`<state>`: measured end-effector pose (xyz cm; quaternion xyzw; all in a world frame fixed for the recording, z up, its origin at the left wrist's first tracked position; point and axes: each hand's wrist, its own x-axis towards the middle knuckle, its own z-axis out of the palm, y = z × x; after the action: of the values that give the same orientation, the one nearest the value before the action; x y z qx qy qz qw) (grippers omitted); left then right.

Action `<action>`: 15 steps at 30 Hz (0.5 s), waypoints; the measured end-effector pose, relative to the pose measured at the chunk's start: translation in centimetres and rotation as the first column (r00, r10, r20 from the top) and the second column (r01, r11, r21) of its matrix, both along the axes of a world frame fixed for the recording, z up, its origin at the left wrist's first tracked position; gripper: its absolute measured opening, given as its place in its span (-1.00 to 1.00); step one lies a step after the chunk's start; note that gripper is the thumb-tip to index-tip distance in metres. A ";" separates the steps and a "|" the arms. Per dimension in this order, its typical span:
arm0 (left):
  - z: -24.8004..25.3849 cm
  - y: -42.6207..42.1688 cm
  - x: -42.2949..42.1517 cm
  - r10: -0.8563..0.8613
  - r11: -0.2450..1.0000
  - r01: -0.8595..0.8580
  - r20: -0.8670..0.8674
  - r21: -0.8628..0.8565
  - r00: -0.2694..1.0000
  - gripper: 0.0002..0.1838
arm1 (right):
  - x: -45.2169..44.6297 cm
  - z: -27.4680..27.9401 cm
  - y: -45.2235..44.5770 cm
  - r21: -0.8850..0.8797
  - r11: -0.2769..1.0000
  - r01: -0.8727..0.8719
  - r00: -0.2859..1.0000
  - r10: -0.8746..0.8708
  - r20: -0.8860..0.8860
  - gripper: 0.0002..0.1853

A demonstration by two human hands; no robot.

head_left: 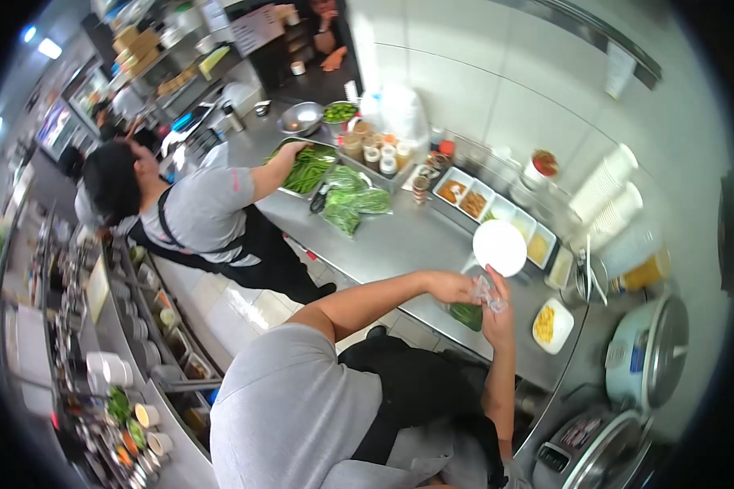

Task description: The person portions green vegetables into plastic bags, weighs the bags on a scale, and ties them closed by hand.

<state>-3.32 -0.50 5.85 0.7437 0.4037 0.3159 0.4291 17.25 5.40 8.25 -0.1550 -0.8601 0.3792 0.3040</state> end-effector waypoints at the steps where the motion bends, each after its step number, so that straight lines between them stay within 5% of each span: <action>1: 0.0 -0.5 -0.3 -0.045 0.994 0.048 0.039 -0.098 0.998 -0.67 | -0.4 -0.2 -0.3 0.010 0.999 -0.034 0.999 0.034 -0.003 -0.63; 3: 0.2 -2.0 -0.7 0.010 0.991 -0.021 -0.083 -0.130 0.996 -0.66 | -1.0 -0.5 -1.1 -0.246 0.968 -0.048 0.999 0.050 0.002 -0.69; 5: -1.8 -2.1 -0.9 0.051 0.985 -0.086 -0.222 -0.149 0.974 -0.65 | -2.4 -1.1 -1.2 -0.147 0.986 -0.076 0.997 0.078 0.008 -0.69; 7: -8.3 -0.7 -0.2 0.027 1.000 -0.025 0.211 -0.012 0.977 -0.66 | -3.0 -2.3 -1.6 -0.050 0.995 -0.091 0.995 0.092 0.025 -0.68; 8: -8.2 -0.7 -0.1 0.032 0.999 -0.034 0.207 0.004 0.978 -0.66 | -3.3 -3.1 -1.7 -0.071 0.994 -0.083 0.994 0.087 0.061 -0.66; 11: -8.4 -1.3 0.7 0.098 0.992 -0.101 0.044 0.074 0.994 -0.67 | -3.4 -4.6 -1.9 -0.200 0.978 -0.059 0.993 0.079 0.090 -0.62; 13: -10.8 -1.0 1.1 0.205 0.907 -0.206 0.041 0.368 0.978 -0.67 | -3.8 -6.0 -2.5 -0.453 0.891 -0.013 1.000 0.019 0.008 -0.57; 15: -13.1 -0.7 1.4 0.180 0.944 -0.144 -0.099 0.296 0.979 -0.65 | -4.0 -7.4 -2.8 -0.480 0.877 0.025 0.999 -0.042 -0.024 -0.57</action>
<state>-1.96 -1.16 -7.21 0.7806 0.4392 0.3584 0.2634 13.23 2.59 0.85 -0.2340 -0.7316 0.5774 0.2769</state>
